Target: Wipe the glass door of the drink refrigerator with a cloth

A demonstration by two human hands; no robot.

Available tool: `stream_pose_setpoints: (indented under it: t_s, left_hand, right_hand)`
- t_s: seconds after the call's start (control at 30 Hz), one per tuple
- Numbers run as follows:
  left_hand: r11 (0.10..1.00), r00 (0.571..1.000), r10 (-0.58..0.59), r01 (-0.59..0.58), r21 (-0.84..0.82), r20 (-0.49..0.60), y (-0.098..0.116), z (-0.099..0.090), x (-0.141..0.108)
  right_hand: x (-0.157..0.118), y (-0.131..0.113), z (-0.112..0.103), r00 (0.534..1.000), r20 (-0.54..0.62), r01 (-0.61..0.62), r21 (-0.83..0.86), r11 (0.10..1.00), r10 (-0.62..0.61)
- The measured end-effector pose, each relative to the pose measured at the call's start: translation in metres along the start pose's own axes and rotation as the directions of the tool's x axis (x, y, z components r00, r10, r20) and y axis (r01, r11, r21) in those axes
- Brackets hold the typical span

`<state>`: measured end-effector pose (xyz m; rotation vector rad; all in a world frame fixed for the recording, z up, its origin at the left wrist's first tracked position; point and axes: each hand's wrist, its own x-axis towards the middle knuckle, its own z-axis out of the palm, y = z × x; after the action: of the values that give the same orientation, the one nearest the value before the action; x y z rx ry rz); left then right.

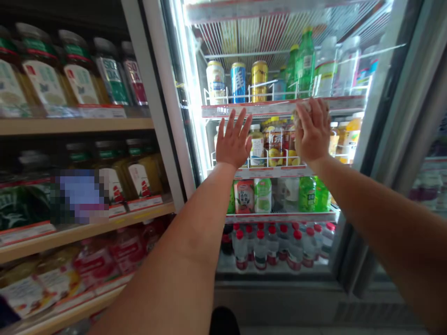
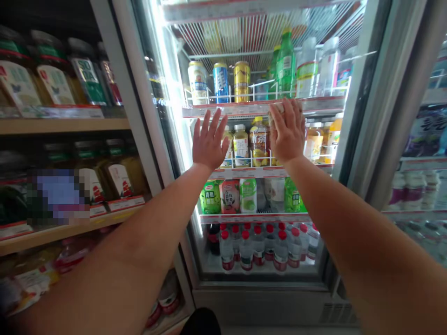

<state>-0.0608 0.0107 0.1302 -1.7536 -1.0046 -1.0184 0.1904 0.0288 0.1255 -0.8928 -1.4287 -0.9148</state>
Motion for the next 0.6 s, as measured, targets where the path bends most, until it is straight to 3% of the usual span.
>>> stream_pose_setpoints:
  t_s: [0.13,0.23,0.3,0.37,0.47,0.6]
  left_hand:
    - [1.000,1.000,0.010,-0.011,-0.014,-0.016,-0.001,0.002,-0.001]
    - [1.000,1.000,0.013,-0.013,-0.021,-0.017,-0.002,0.003,-0.001]
    - [0.999,0.999,0.017,-0.018,-0.030,-0.028,-0.002,0.003,-0.001]
    - [0.999,0.999,0.021,-0.023,-0.043,-0.038,-0.002,0.004,-0.001]
    - [0.998,0.999,0.025,-0.027,-0.052,-0.038,-0.002,0.004,-0.001]
    - [1.000,1.000,0.010,-0.011,-0.027,-0.014,-0.002,0.004,-0.001]
  right_hand:
    - [0.010,0.004,0.002,0.993,-0.080,-0.090,0.030,0.996,0.092]
    - [0.035,0.016,0.009,0.926,-0.185,-0.310,0.120,0.943,0.328]
    - [0.048,0.027,0.016,0.886,-0.225,-0.366,0.195,0.910,0.405]
    - [0.053,0.034,0.022,0.891,-0.244,-0.329,0.231,0.915,0.382]
    - [0.046,0.030,0.023,0.937,-0.222,-0.232,0.175,0.957,0.268]
    - [0.029,0.007,0.008,0.999,-0.039,0.024,0.043,0.999,-0.022]
